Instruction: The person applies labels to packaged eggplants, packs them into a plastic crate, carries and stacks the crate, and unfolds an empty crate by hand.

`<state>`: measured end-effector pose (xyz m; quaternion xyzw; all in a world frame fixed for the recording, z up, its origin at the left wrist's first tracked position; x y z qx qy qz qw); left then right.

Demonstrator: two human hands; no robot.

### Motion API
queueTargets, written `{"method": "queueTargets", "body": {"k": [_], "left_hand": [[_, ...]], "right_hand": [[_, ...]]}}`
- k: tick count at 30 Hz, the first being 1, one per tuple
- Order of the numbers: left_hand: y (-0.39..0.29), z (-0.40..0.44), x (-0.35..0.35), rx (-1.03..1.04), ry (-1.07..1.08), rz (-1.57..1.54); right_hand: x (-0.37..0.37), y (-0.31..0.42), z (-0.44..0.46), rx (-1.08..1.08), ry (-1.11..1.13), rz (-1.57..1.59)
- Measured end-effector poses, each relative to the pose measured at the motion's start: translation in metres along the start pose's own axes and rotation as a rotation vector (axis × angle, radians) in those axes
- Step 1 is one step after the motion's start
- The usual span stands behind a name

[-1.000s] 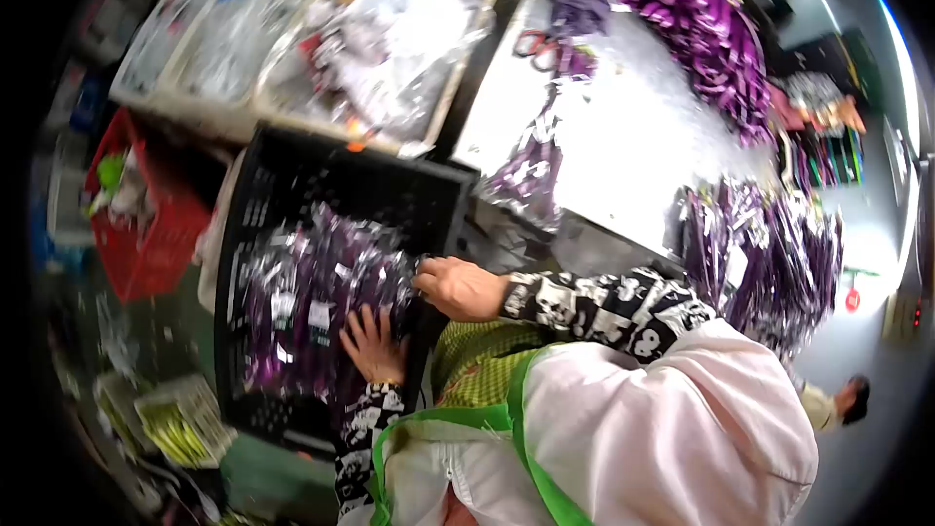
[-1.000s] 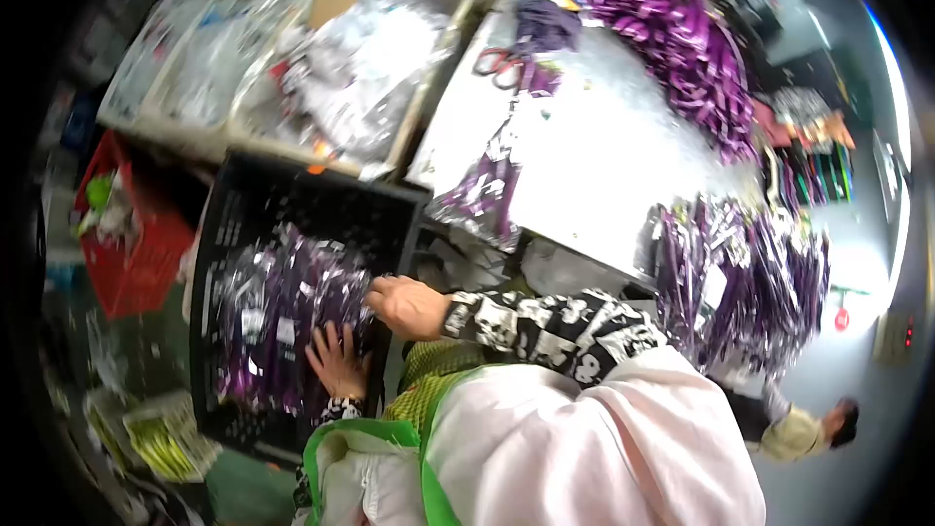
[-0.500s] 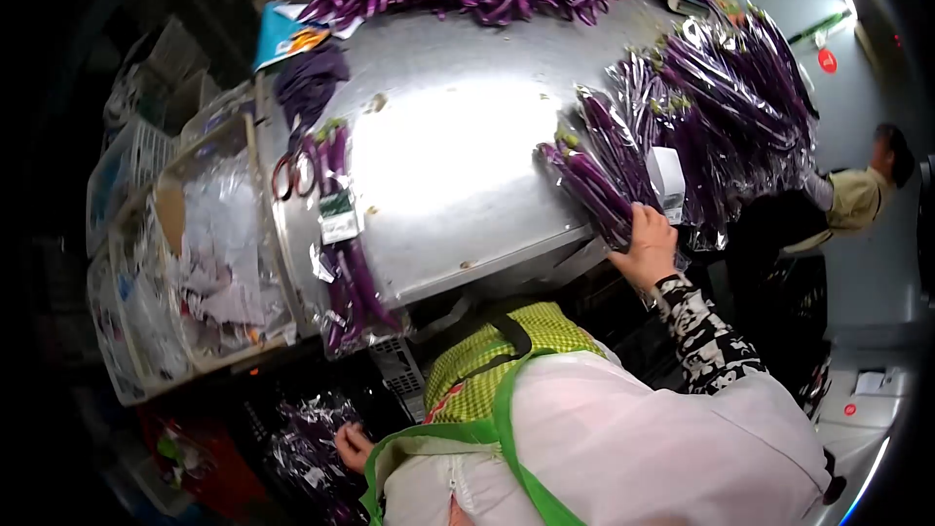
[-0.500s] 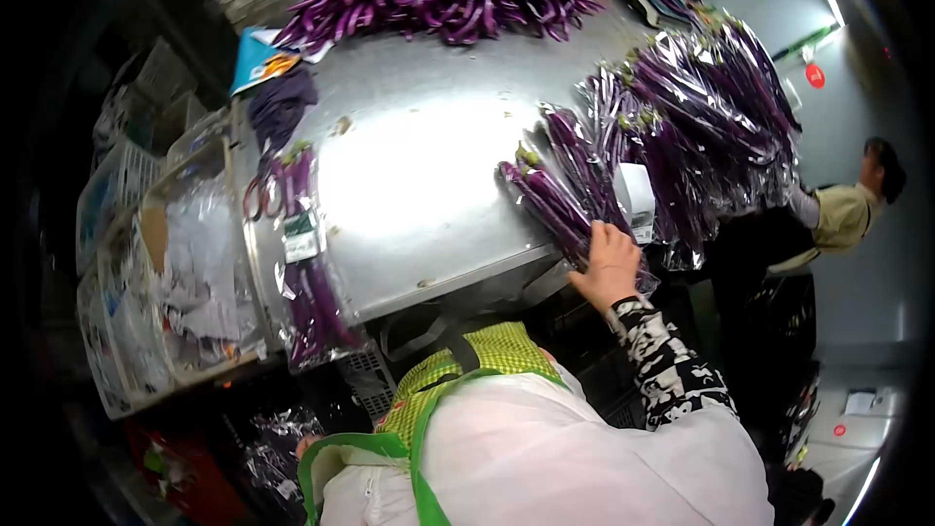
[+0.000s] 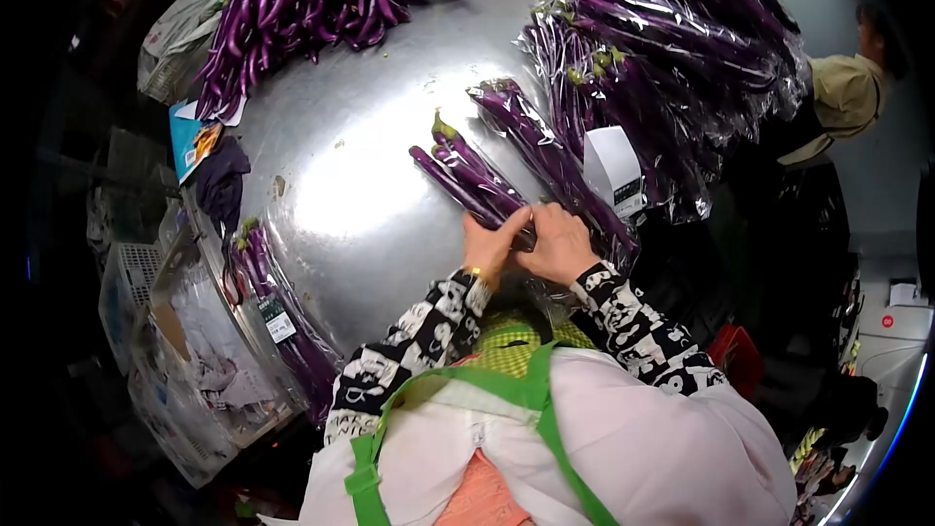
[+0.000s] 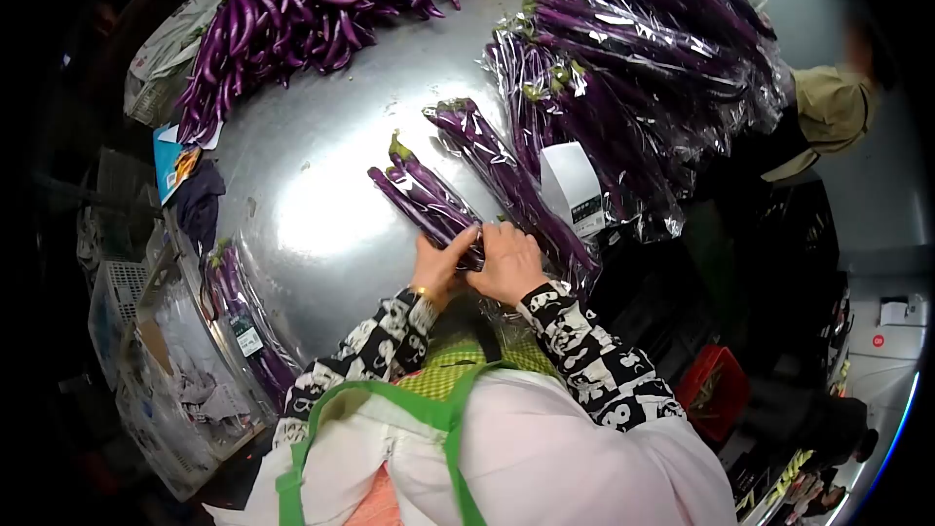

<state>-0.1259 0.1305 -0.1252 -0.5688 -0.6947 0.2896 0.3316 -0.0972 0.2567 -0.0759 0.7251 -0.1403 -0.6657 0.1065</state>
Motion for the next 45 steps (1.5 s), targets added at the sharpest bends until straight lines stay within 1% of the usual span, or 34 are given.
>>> {"method": "queueTargets", "body": {"k": [2, 3, 4, 5, 6, 7, 8, 9, 10, 13, 15, 17, 18, 19, 21, 22, 23, 24, 25, 26, 27, 28, 29, 30, 31, 33, 35, 37, 39, 40, 41, 42, 43, 45], "left_hand": [[0.015, 0.025, 0.003, 0.070, -0.108, 0.070], [0.008, 0.029, 0.007, 0.098, -0.151, 0.128], [0.001, 0.031, 0.008, 0.067, -0.097, 0.061], [0.008, 0.041, 0.008, 0.115, -0.075, -0.048], [0.004, 0.041, 0.007, 0.029, -0.029, -0.153], [-0.003, 0.038, 0.007, -0.056, 0.016, -0.257], [-0.010, 0.034, 0.006, -0.056, -0.007, -0.321], [-0.016, 0.030, 0.002, -0.059, -0.020, -0.320], [-0.013, 0.035, -0.005, -0.035, 0.013, -0.339], [-0.025, 0.030, -0.039, -0.020, 0.036, -0.330], [-0.040, 0.022, -0.064, 0.021, -0.114, -0.280], [-0.044, 0.029, -0.090, 0.089, -0.115, -0.185], [-0.042, 0.041, -0.106, 0.130, -0.156, 0.010], [-0.037, 0.049, -0.124, 0.178, -0.204, 0.203], [-0.031, 0.042, -0.152, 0.354, -0.492, 0.708], [-0.016, 0.053, -0.175, 0.402, -0.526, 0.699], [-0.002, 0.068, -0.187, 0.454, -0.561, 0.686], [-0.014, 0.051, -0.176, 0.491, -0.621, 0.768], [-0.030, 0.024, -0.169, 0.517, -0.686, 0.853], [-0.036, 0.008, -0.165, 0.610, -0.734, 0.850], [-0.043, -0.009, -0.164, 0.694, -0.781, 0.849], [-0.047, -0.021, -0.162, 0.760, -0.677, 0.729], [-0.042, -0.018, -0.158, 0.767, -0.540, 0.639], [-0.050, -0.035, -0.148, 0.833, -0.319, 0.561], [-0.058, -0.052, -0.131, 0.889, -0.093, 0.482], [-0.061, -0.077, -0.098, 1.210, 0.203, 0.562], [-0.068, -0.116, -0.056, 1.346, 0.516, 0.584], [-0.066, -0.141, -0.018, 1.439, 0.835, 0.444], [-0.065, -0.161, 0.000, 1.538, 0.983, 0.339], [-0.065, -0.165, 0.002, 1.527, 1.060, 0.335], [-0.060, -0.171, 0.005, 1.484, 0.979, 0.257], [-0.056, -0.169, 0.003, 1.451, 0.951, 0.191], [-0.054, -0.165, 0.004, 1.417, 0.913, 0.136], [-0.054, -0.160, -0.011, 1.209, 0.893, 0.103]], "right_hand": [[-0.011, -0.006, -0.005, -0.033, -0.195, 0.302], [-0.020, -0.022, -0.006, -0.025, -0.370, 0.361], [-0.031, -0.039, -0.006, 0.057, -0.539, 0.363], [-0.038, -0.064, -0.009, 0.161, -0.673, 0.207], [-0.041, -0.091, -0.012, 0.273, -0.705, 0.217], [-0.029, -0.127, -0.011, 0.388, -0.712, 0.323], [-0.022, -0.152, -0.011, 0.504, -0.628, 0.434], [-0.014, -0.167, -0.010, 0.565, -0.559, 0.382], [0.014, -0.196, -0.006, 0.523, -0.545, 0.398], [0.020, -0.186, 0.004, 0.448, -0.487, 0.447], [0.025, -0.162, 0.006, 0.438, -0.464, 0.481], [0.022, -0.166, 0.004, 0.450, -0.509, 0.760], [0.014, -0.163, 0.000, 0.443, -0.578, 0.825], [0.006, -0.166, -0.006, 0.497, -0.576, 0.829], [-0.019, -0.162, -0.025, 0.442, -0.736, 0.673], [-0.017, -0.181, -0.036, 0.420, -0.773, 0.664], [-0.020, -0.191, -0.050, 0.494, -0.747, 0.574], [-0.023, -0.207, -0.068, 0.565, -0.711, 0.611], [-0.018, -0.226, -0.091, 0.570, -0.771, 0.582], [-0.031, -0.230, -0.115, 0.604, -0.756, 0.637], [-0.037, -0.244, -0.149, 0.668, -0.709, 0.792], [-0.050, -0.256, -0.181, 0.713, -0.575, 0.848], [-0.068, -0.226, -0.189, 0.739, -0.589, 1.131], [-0.089, -0.214, -0.215, 0.784, -0.405, 1.136], [-0.108, -0.193, -0.230, 0.764, -0.308, 1.180], [-0.139, -0.155, -0.245, 0.577, -0.142, 1.199], [-0.162, -0.094, -0.234, 0.332, -0.072, 1.261], [-0.161, -0.052, -0.210, 0.118, -0.031, 1.258], [-0.162, -0.006, -0.192, 0.083, 0.081, 1.244], [-0.153, 0.005, -0.186, 0.071, 0.074, 1.252], [-0.146, 0.015, -0.180, 0.057, 0.077, 1.259], [-0.145, 0.030, -0.172, 0.053, 0.047, 1.160], [-0.133, 0.031, -0.164, 0.075, -0.040, 1.128], [-0.124, 0.040, -0.155, 0.156, -0.078, 1.220]]}}
Point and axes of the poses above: each hand's wrist, its own z-axis towards the middle knuckle, its own x-axis out of the palm, y = z × x, the point moved 2 cm from there along z, towards the middle knuckle, and after that the axes turned 6 degrees about -y, right-handed, at the moved point
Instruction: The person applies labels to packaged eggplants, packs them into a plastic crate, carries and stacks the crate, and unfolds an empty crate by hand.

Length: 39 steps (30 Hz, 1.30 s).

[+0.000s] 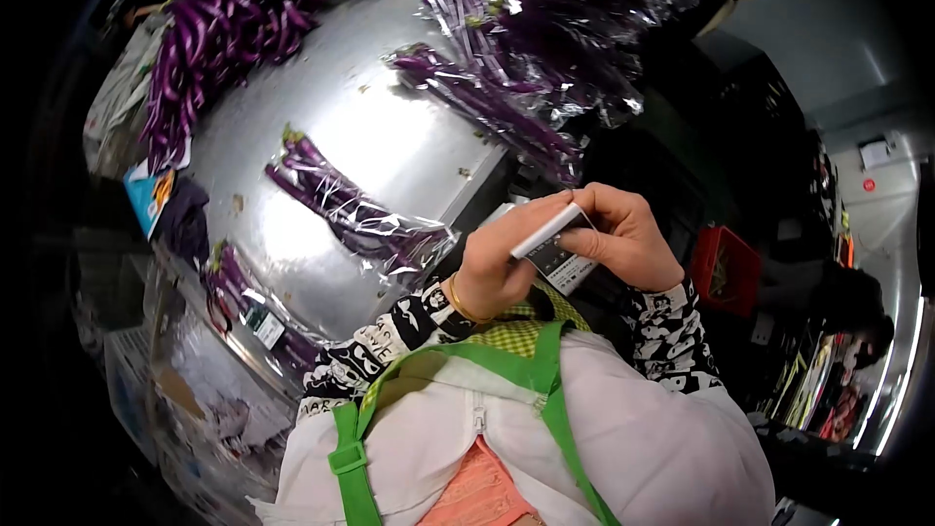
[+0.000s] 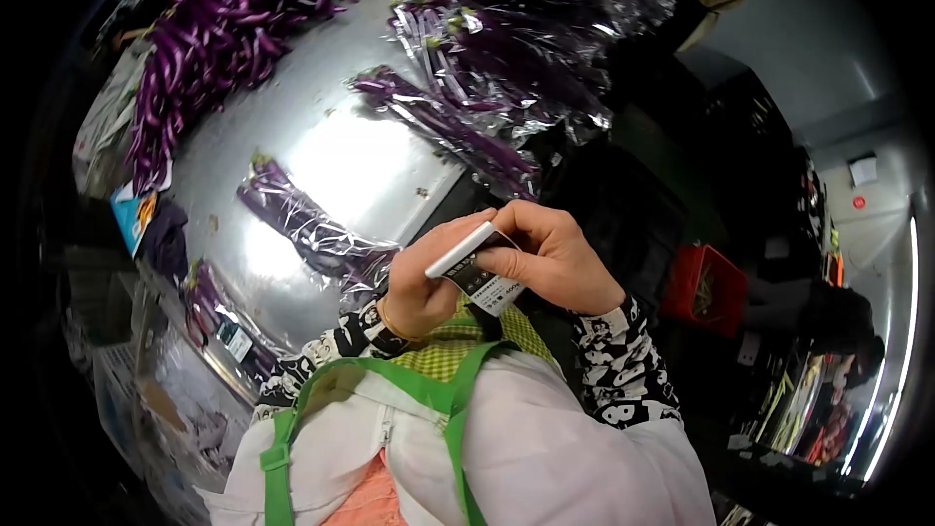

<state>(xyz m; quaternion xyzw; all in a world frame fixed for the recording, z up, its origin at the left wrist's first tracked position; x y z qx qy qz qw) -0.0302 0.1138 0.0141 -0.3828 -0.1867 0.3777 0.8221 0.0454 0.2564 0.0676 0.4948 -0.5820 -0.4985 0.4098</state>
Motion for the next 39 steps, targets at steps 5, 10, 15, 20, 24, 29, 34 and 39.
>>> {"method": "queueTargets", "body": {"k": [5, 10, 15, 20, 24, 29, 34, 39], "left_hand": [[-0.004, -0.027, -0.027, -0.317, -0.247, -0.227], [0.005, -0.043, -0.054, -0.421, -0.511, -0.307], [-0.002, -0.044, -0.076, -0.292, -0.504, 0.033], [-0.004, -0.052, -0.075, -0.426, -0.663, -0.010], [0.004, -0.062, -0.078, -0.457, -0.710, -0.016], [0.034, -0.095, -0.077, -0.635, -0.885, -0.130], [0.019, -0.136, -0.082, -1.195, -0.661, 0.150], [-0.005, -0.162, -0.078, -1.135, -0.242, 0.512]], "right_hand": [[0.038, -0.014, 0.019, -0.011, 0.042, 0.070], [0.070, -0.016, 0.042, -0.083, 0.194, 0.018], [0.080, -0.017, 0.072, -0.223, 0.348, -0.116], [0.093, -0.019, 0.089, -0.288, 0.413, -0.176], [0.098, -0.023, 0.098, -0.121, 0.442, -0.100], [0.114, -0.026, 0.123, -0.331, 0.575, -0.297], [0.149, -0.043, 0.161, -0.484, 0.548, -0.374], [0.210, -0.137, 0.231, 0.068, 0.357, -0.147]]}}
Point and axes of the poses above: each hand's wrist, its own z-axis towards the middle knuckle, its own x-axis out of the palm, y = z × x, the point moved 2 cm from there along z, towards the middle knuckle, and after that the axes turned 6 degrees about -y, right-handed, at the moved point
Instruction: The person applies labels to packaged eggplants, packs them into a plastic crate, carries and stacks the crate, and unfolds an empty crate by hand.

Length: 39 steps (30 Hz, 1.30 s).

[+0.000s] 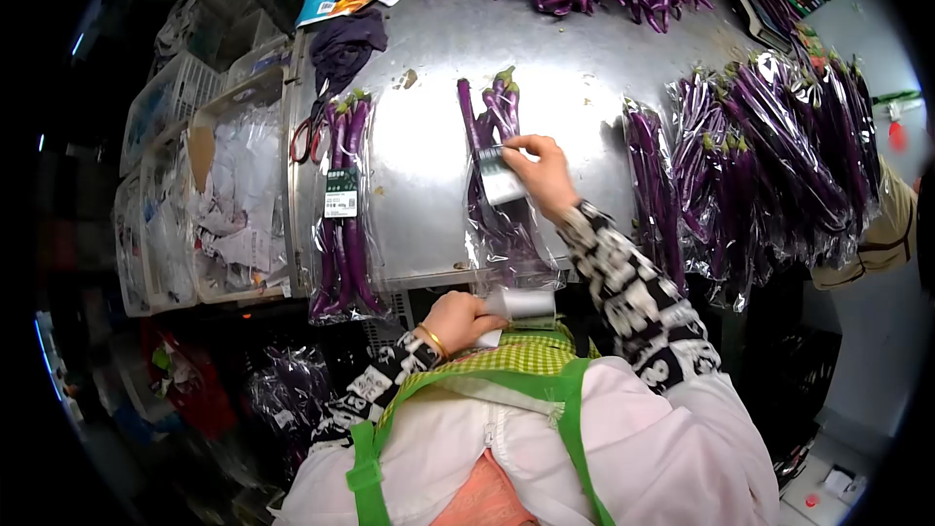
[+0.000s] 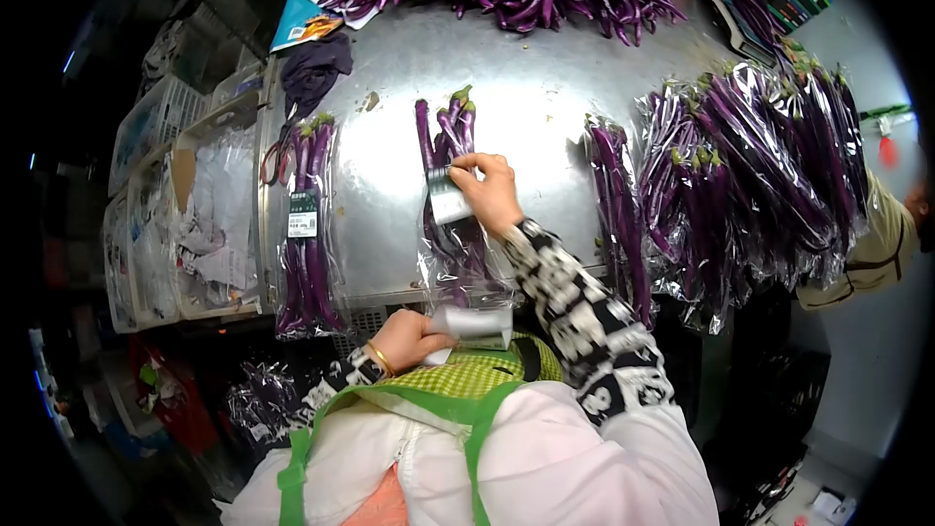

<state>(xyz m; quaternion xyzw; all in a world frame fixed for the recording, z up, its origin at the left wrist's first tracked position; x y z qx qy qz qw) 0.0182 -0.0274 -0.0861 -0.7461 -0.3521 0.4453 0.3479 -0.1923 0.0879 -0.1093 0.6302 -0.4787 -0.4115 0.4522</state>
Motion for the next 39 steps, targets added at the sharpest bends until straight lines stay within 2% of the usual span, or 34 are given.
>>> {"method": "queueTargets", "body": {"k": [1, 3, 4, 5, 7, 9, 10, 11, 13, 14, 15, 16, 17, 19, 20, 21, 23, 24, 26, 27, 28, 29, 30, 31, 32, 33, 35, 37, 39], "left_hand": [[0.003, -0.003, 0.002, 0.109, -0.059, 0.154], [-0.014, -0.002, 0.000, 0.392, -0.216, 0.054], [-0.022, 0.001, 0.000, 0.492, -0.217, -0.030], [-0.030, 0.008, 0.000, 0.515, -0.188, -0.035], [-0.043, 0.019, 0.002, 0.643, -0.138, -0.128], [-0.052, 0.029, 0.005, 0.690, -0.100, -0.156], [-0.058, 0.030, 0.004, 0.686, -0.099, -0.181], [-0.062, 0.031, 0.003, 0.679, -0.096, -0.205], [-0.068, 0.033, 0.003, 0.722, -0.121, -0.255], [-0.073, 0.034, 0.002, 0.704, -0.259, -0.278], [-0.078, 0.033, -0.002, 0.681, -0.400, -0.302], [-0.090, 0.028, -0.009, 0.480, -0.386, -0.250], [-0.085, 0.032, -0.005, 0.480, -0.388, -0.256], [-0.071, 0.044, 0.003, 0.671, -0.362, -0.746], [-0.077, 0.043, -0.003, 0.660, -0.225, -0.747], [-0.080, 0.046, -0.003, 0.663, -0.220, -0.751], [-0.089, 0.051, 0.001, 0.764, 0.010, -0.699], [-0.095, 0.053, 0.002, 0.849, 0.038, -0.570], [-0.105, 0.047, 0.011, 0.817, 0.088, -0.566], [-0.108, 0.043, 0.017, 0.778, 0.134, -0.561], [-0.108, 0.044, 0.023, 0.844, 0.103, -0.521], [-0.109, 0.042, 0.024, 0.816, 0.124, -0.529], [-0.115, 0.040, 0.021, 0.708, 0.077, -0.542], [-0.120, 0.039, 0.020, 0.597, 0.029, -0.556], [-0.111, 0.043, 0.031, 0.465, 0.042, -0.849], [-0.111, 0.049, 0.021, 0.662, -0.043, -0.695], [-0.103, 0.051, 0.011, 0.445, -0.050, -0.695], [-0.096, 0.062, 0.003, 0.349, -0.179, -0.705], [-0.088, 0.074, 0.001, 0.280, -0.210, -0.728]], "right_hand": [[0.008, -0.029, 0.021, -0.013, -0.075, -0.065], [0.031, -0.058, 0.041, -0.143, -0.096, 0.015], [0.046, -0.052, 0.041, -0.229, -0.108, -0.004], [0.061, -0.049, 0.038, -0.309, -0.113, -0.024], [0.083, -0.037, 0.027, -0.326, 0.029, -0.174], [0.089, -0.022, 0.016, -0.272, 0.087, -0.169], [0.087, -0.024, 0.014, -0.317, 0.041, -0.380], [0.074, -0.009, 0.004, -0.214, 0.060, -0.452], [0.028, -0.011, -0.009, -0.314, -0.031, -0.658], [-0.006, -0.010, -0.019, -0.392, -0.158, -0.811], [-0.043, -0.029, -0.027, -0.495, -0.400, -0.935], [-0.083, -0.003, -0.052, -0.426, -0.525, -1.117], [-0.118, 0.001, -0.066, -0.250, -0.602, -1.224], [-0.182, -0.030, -0.090, -0.110, -0.733, -1.365], [-0.198, -0.035, -0.101, 0.134, -0.663, -1.291], [-0.210, -0.047, -0.103, 0.176, -0.531, -1.196], [-0.211, -0.060, -0.098, 0.085, -0.513, -1.168], [-0.199, -0.053, -0.092, 0.056, -0.479, -1.140], [-0.161, -0.055, -0.081, -0.136, -0.499, -1.249], [-0.135, -0.040, -0.078, -0.046, -0.418, -1.265], [-0.112, -0.038, -0.076, -0.055, -0.388, -1.227], [-0.090, -0.037, -0.074, -0.016, -0.341, -1.215], [-0.069, -0.035, -0.076, -0.029, -0.326, -1.246], [-0.051, -0.044, -0.078, -0.158, -0.359, -1.256], [-0.040, -0.045, -0.077, -0.121, -0.315, -1.245], [-0.035, -0.042, -0.074, -0.085, -0.269, -1.233], [-0.038, -0.039, -0.073, -0.051, -0.208, -1.191], [-0.049, -0.037, -0.072, -0.119, -0.132, -1.075], [-0.066, -0.042, -0.071, -0.084, -0.048, -1.066]]}}
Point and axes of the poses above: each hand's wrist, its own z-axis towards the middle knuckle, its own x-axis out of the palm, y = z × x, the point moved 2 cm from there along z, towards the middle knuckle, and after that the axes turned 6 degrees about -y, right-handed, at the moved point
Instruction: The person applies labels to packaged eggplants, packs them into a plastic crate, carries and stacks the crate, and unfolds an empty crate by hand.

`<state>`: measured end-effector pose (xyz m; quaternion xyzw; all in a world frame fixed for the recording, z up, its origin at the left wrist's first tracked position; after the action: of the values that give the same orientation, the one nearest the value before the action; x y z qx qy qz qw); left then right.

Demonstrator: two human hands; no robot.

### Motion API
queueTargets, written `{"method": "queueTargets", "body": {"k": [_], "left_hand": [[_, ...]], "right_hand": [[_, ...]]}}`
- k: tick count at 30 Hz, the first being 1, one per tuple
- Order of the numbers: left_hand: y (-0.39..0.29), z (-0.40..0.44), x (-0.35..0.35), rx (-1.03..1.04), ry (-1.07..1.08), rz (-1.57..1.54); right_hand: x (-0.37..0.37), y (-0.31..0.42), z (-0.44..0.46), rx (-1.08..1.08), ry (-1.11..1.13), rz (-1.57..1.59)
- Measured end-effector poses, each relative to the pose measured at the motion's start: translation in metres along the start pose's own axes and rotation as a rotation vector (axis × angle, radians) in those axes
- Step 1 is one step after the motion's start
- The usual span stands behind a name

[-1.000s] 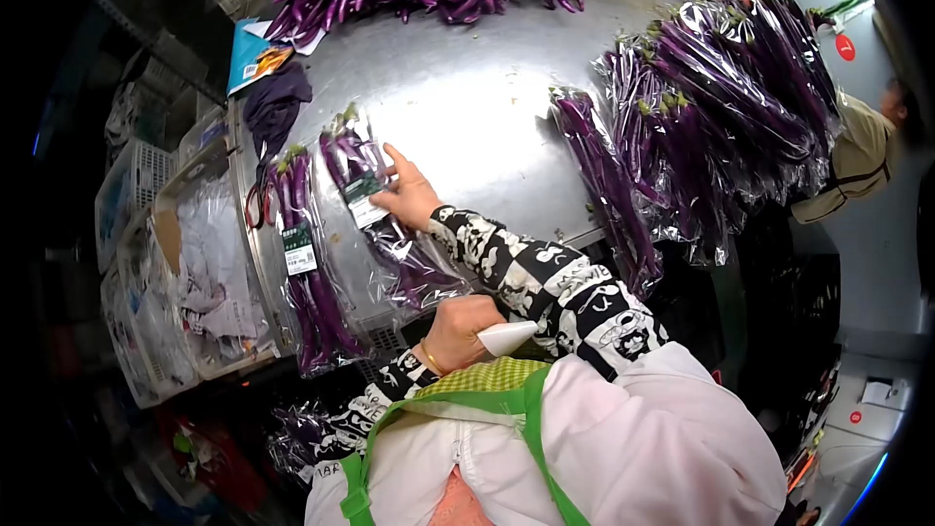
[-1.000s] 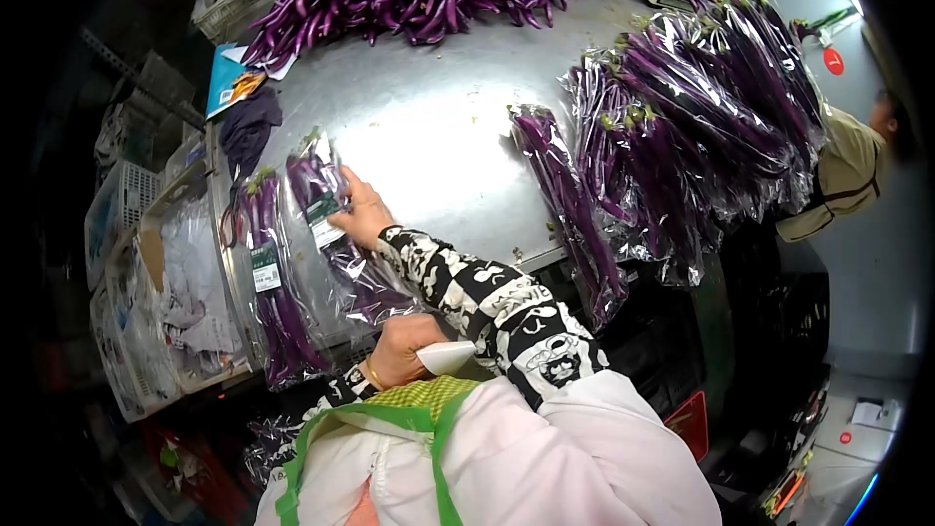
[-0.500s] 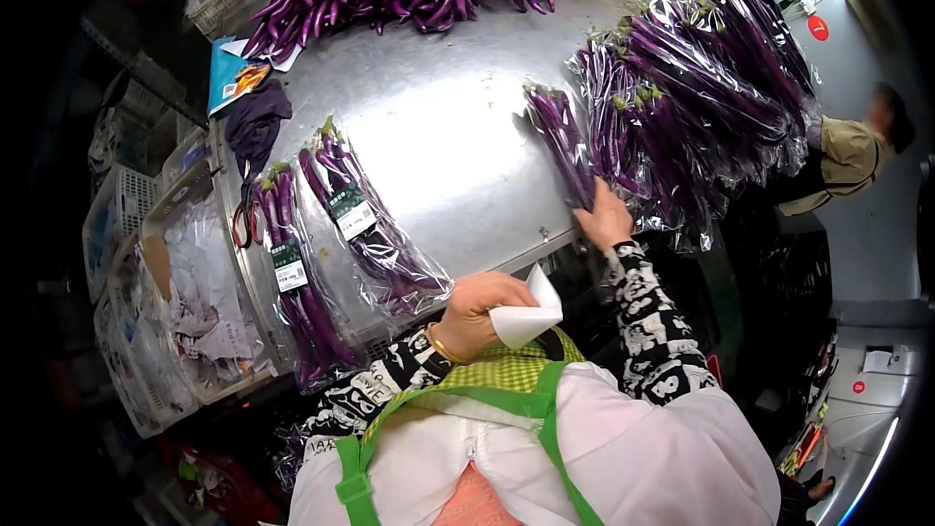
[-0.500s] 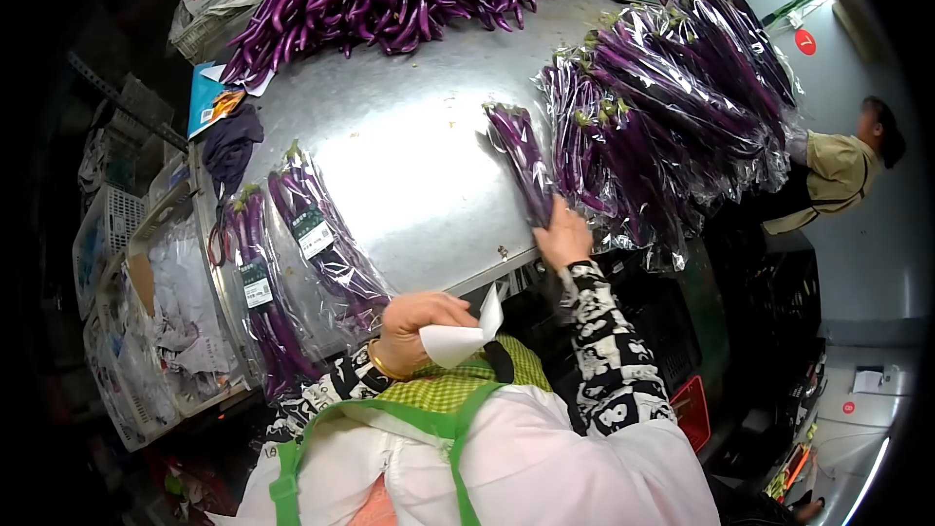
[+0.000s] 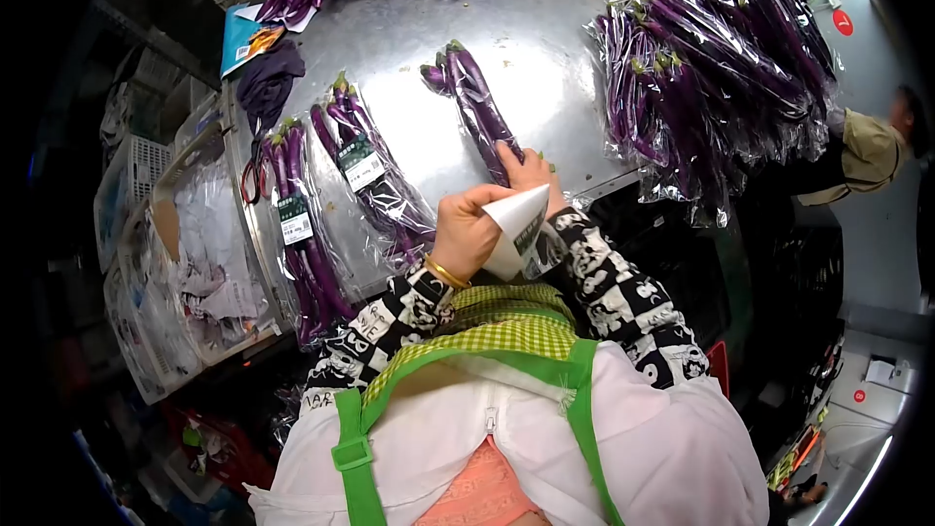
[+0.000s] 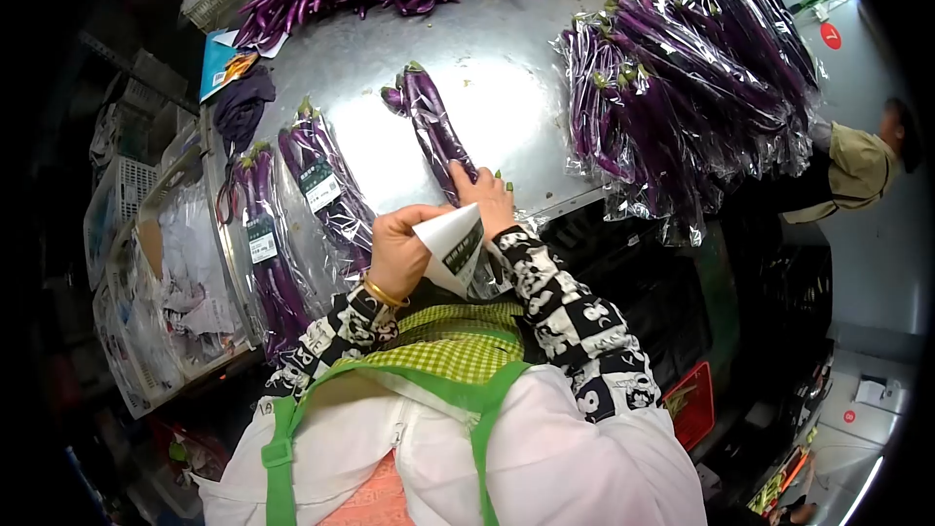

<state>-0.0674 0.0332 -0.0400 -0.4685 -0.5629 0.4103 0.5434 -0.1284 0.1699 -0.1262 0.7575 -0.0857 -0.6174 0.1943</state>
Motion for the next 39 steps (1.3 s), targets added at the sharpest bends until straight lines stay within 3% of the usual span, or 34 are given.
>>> {"method": "queueTargets", "body": {"k": [2, 3, 4, 6, 10, 12, 13, 14, 16, 17, 26, 31, 33, 34, 36, 39], "left_hand": [[0.000, 0.004, -0.002, -0.009, -0.004, 0.065], [0.001, 0.006, -0.003, -0.008, -0.014, 0.061], [0.004, 0.008, -0.005, -0.050, -0.009, 0.082], [0.009, 0.006, -0.005, -0.095, -0.009, 0.102], [0.014, 0.005, 0.004, -0.145, 0.027, -0.102], [0.020, 0.005, 0.002, -0.213, -0.010, -0.175], [0.024, 0.006, -0.001, -0.280, -0.006, -0.224], [0.023, 0.006, -0.001, -0.274, -0.014, -0.222], [0.015, 0.003, 0.001, -0.051, -0.097, -0.068], [0.006, 0.001, 0.003, -0.047, -0.088, -0.120], [0.028, 0.001, -0.007, -0.079, -0.120, -0.179], [0.040, 0.003, -0.011, -0.033, -0.166, -0.035], [0.050, 0.001, -0.014, -0.276, -0.151, 0.254], [0.051, -0.004, -0.012, -0.297, -0.136, 0.396], [0.043, -0.013, -0.012, -0.314, 0.123, 0.936], [0.030, -0.028, -0.001, -0.212, 0.384, 1.323]], "right_hand": [[-0.009, -0.017, -0.011, -0.074, -0.122, 0.135], [-0.025, -0.011, -0.016, -0.155, -0.309, 0.257], [-0.040, -0.008, -0.023, -0.164, -0.300, 0.254], [-0.088, 0.015, -0.046, -0.063, -0.088, 1.096], [-0.108, 0.028, -0.069, -0.102, 0.021, 1.193], [-0.104, 0.030, -0.069, -0.052, 0.027, 1.526], [-0.107, 0.028, -0.069, -0.075, -0.057, 1.273], [-0.109, 0.029, -0.070, -0.083, -0.050, 1.275], [-0.113, 0.032, -0.072, -0.264, -0.021, 0.944], [-0.112, 0.032, -0.070, -0.221, -0.021, 0.909], [-0.108, 0.026, -0.052, -0.230, 0.099, 1.013], [-0.108, 0.026, -0.044, -0.226, 0.122, 1.023], [-0.107, 0.024, -0.032, -0.405, -0.118, 0.864], [-0.108, 0.023, -0.025, -0.415, -0.122, 0.867], [-0.112, 0.020, -0.005, -0.362, -0.104, 0.823], [-0.096, 0.019, 0.033, -0.180, 0.011, 0.913]]}}
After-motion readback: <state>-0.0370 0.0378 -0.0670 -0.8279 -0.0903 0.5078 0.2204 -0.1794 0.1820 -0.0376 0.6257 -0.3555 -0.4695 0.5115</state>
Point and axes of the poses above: each hand's wrist, its own z-axis towards the middle knuckle, its own x-axis out of the palm, y = z × x, the point moved 2 cm from there along z, towards the middle knuckle, and after that the axes turned 6 degrees about -y, right-handed, at the moved point
